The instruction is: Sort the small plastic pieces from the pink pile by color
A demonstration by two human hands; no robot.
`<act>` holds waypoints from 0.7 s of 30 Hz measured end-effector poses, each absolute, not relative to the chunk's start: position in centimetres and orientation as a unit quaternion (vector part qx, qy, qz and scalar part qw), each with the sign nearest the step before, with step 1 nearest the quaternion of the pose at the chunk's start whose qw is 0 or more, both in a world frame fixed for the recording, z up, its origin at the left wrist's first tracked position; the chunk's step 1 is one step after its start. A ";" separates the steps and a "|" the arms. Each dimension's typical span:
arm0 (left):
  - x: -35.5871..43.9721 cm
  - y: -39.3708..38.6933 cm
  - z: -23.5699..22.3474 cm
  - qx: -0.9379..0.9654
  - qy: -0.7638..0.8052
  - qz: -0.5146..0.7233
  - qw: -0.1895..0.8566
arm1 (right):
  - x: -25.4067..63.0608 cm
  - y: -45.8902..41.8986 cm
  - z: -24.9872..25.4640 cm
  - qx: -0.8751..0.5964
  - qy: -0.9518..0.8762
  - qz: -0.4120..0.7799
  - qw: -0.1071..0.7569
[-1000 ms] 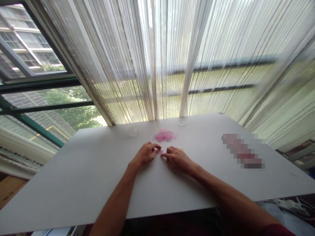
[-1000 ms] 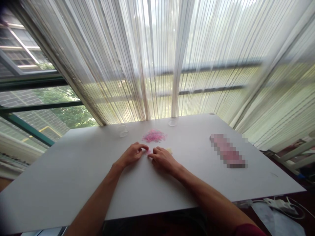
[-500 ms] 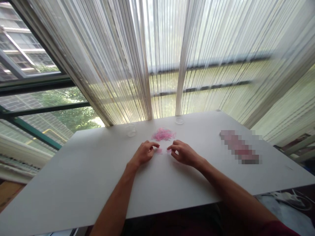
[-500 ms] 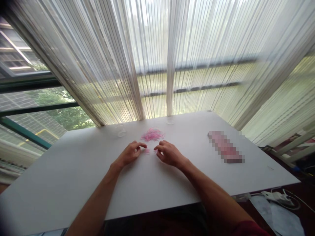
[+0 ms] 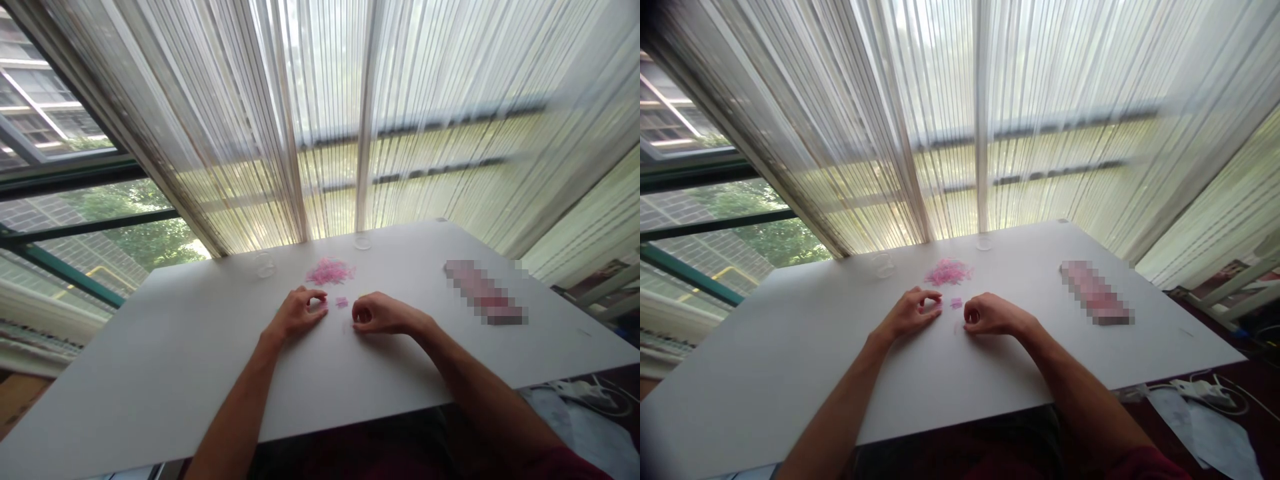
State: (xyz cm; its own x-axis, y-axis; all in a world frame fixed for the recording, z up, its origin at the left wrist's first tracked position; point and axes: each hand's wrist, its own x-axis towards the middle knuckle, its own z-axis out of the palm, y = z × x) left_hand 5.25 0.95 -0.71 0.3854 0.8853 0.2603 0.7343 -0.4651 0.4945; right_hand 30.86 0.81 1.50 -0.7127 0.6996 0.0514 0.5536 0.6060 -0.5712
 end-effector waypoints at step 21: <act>4.8 1.5 -1.0 0.823 0.468 0.291 0.138 | 30.1 0.8 1.0 -0.348 -0.893 0.247 0.142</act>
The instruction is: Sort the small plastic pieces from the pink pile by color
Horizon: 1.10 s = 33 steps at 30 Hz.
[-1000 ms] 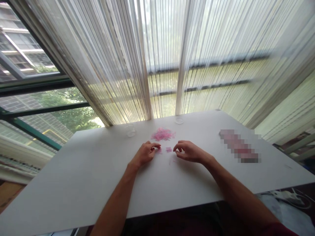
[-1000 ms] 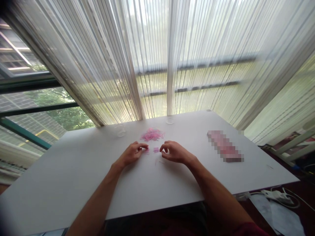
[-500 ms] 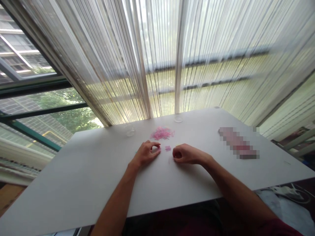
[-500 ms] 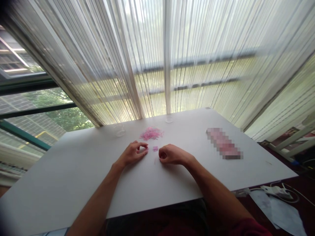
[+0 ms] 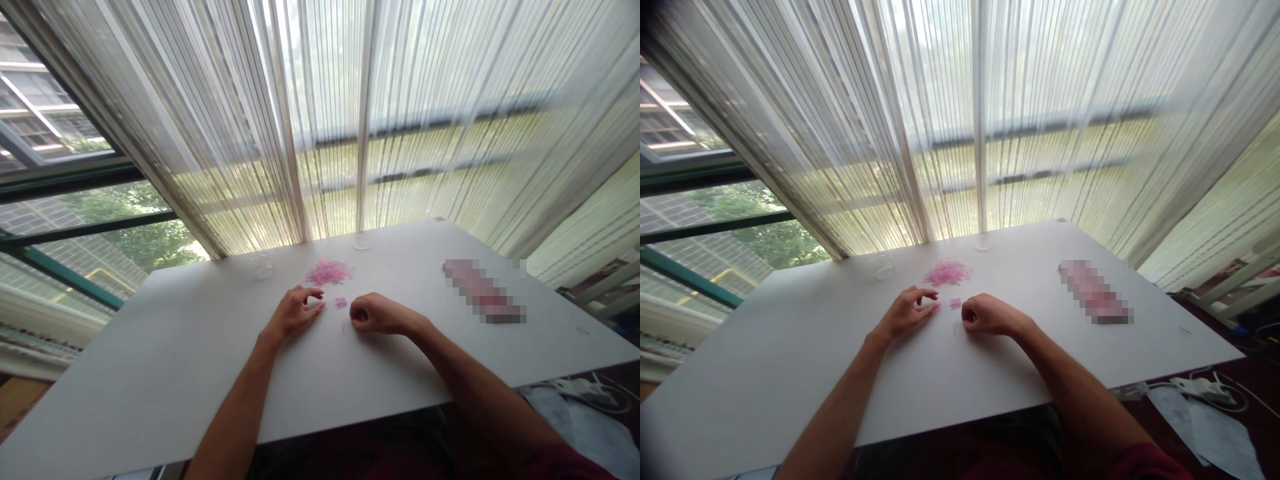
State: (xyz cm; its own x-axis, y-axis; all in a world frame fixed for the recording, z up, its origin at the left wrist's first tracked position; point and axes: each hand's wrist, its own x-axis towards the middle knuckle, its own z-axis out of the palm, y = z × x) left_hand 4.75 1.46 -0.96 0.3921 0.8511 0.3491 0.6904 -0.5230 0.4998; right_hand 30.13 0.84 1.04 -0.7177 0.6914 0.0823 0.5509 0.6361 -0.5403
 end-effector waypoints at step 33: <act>7.3 -0.9 0.7 0.862 0.429 0.205 0.178 | 30.0 0.8 0.4 -0.344 -0.889 0.260 0.154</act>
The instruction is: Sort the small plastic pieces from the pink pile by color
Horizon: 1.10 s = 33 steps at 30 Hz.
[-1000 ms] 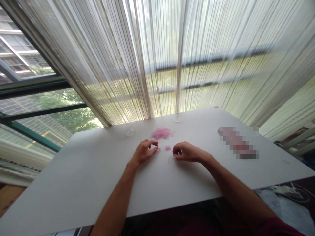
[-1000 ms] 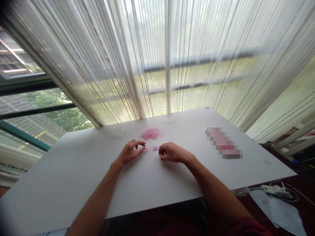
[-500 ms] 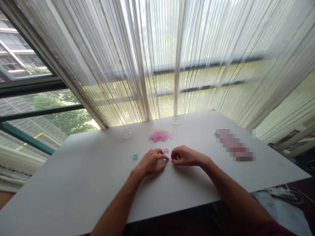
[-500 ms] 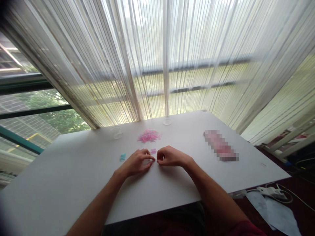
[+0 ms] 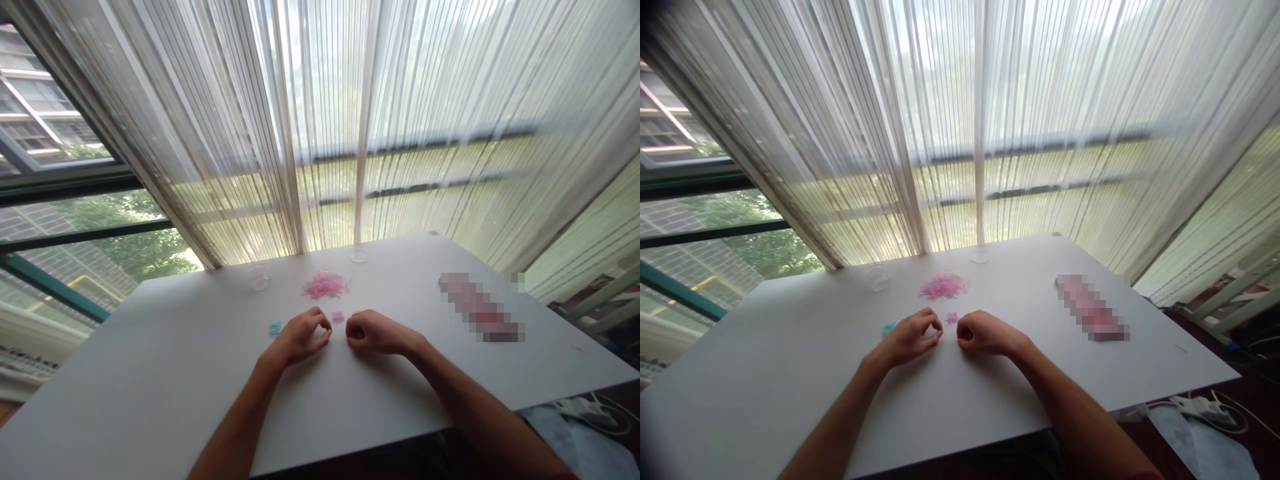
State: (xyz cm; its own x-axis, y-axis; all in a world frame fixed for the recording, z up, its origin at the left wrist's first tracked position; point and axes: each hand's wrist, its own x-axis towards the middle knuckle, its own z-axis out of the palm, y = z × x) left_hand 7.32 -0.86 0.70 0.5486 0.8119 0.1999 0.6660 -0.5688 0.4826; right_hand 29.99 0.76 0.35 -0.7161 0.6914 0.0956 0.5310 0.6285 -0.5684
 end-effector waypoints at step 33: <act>7.1 -0.4 0.4 0.803 0.444 0.312 0.246 | 28.8 0.9 -0.5 -0.304 -0.843 0.274 0.351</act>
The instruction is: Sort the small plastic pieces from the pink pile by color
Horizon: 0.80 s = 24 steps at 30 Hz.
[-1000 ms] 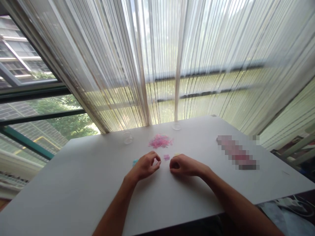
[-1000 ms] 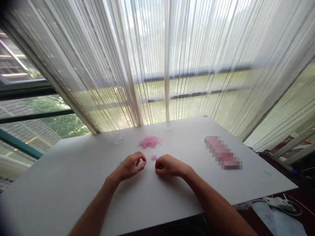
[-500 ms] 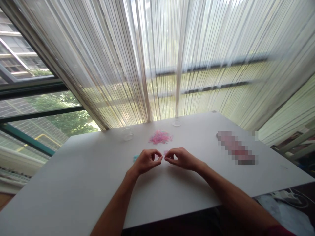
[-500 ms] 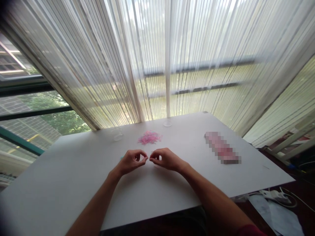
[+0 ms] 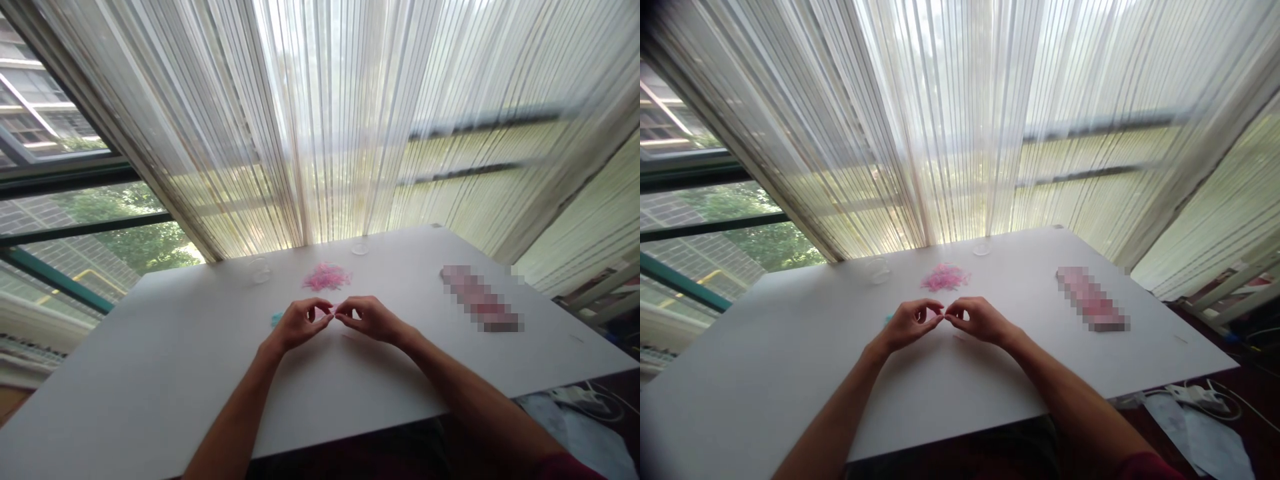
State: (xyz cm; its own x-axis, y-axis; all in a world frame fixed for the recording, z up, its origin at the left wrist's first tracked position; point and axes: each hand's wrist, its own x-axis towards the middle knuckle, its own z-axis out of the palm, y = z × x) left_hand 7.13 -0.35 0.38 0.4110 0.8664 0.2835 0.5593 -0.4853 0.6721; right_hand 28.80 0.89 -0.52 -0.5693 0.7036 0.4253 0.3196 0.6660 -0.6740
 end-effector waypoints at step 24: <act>6.9 -0.1 0.1 0.813 0.424 0.320 0.239 | 28.7 1.1 -0.9 -0.295 -0.841 0.257 0.374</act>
